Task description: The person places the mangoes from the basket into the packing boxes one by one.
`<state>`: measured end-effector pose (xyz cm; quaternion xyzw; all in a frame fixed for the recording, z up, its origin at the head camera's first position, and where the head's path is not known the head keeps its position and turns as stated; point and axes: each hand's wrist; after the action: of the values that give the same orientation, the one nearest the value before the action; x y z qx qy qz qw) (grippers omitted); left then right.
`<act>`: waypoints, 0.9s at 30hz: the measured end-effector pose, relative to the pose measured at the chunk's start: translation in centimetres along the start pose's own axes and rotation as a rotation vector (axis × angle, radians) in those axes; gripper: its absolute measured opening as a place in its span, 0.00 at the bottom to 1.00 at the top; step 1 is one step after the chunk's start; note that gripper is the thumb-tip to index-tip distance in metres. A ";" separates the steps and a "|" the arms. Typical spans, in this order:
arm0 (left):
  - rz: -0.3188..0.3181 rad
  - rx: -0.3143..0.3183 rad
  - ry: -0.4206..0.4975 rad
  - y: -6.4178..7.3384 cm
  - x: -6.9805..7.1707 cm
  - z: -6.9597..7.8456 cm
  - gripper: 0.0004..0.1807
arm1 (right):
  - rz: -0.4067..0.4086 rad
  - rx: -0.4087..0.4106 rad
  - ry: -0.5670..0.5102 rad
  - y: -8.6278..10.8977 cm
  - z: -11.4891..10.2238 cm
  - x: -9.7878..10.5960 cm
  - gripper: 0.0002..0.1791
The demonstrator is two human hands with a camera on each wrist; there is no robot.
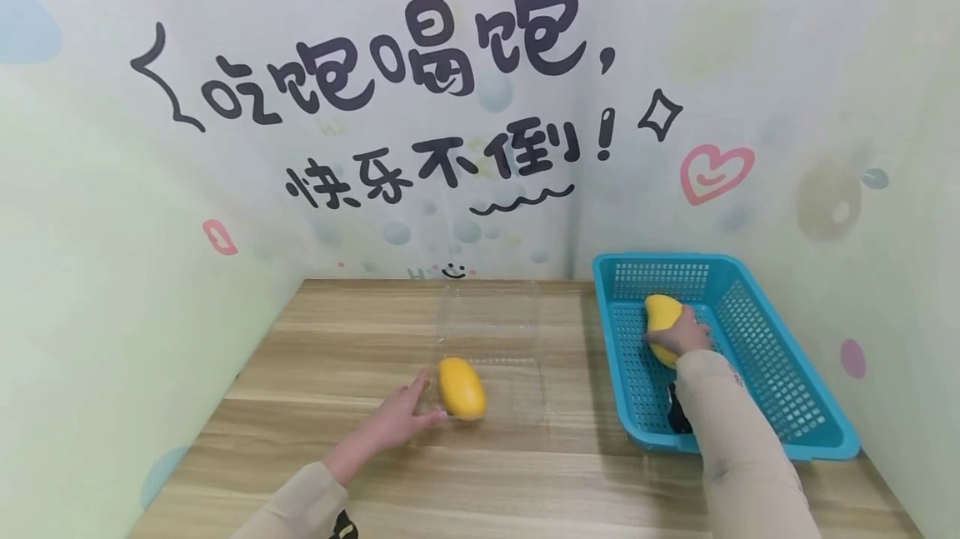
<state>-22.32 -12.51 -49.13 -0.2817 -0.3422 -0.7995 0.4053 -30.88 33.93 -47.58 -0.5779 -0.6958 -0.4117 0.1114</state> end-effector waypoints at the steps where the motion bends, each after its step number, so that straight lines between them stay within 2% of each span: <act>1: 0.001 0.000 0.000 0.0 0.0 0.0 0.47 | 0.002 0.002 0.002 0.1 -0.1 0.1 0.55; 15: 0.009 -0.001 -0.010 -0.1 -0.1 0.0 0.47 | 0.053 0.042 0.023 0.6 -0.8 2.7 0.56; 21: 0.012 -0.005 -0.017 -0.1 0.0 0.0 0.48 | 0.069 0.133 0.085 1.4 -2.2 4.1 0.56; 27: 0.015 -0.013 -0.011 -0.1 0.0 0.0 0.48 | 0.069 0.230 0.106 2.9 -5.2 5.0 0.56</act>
<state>-22.35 -12.42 -49.16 -0.2914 -0.3372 -0.7970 0.4075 -31.52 33.86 -39.85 -0.5624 -0.7113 -0.3549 0.2275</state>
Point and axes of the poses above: each hand's wrist, its own y-axis away from the middle knuckle, its own x-axis out of the back of the hand, z = x × y, and after that the axes turned 15 degrees about -z, right-handed
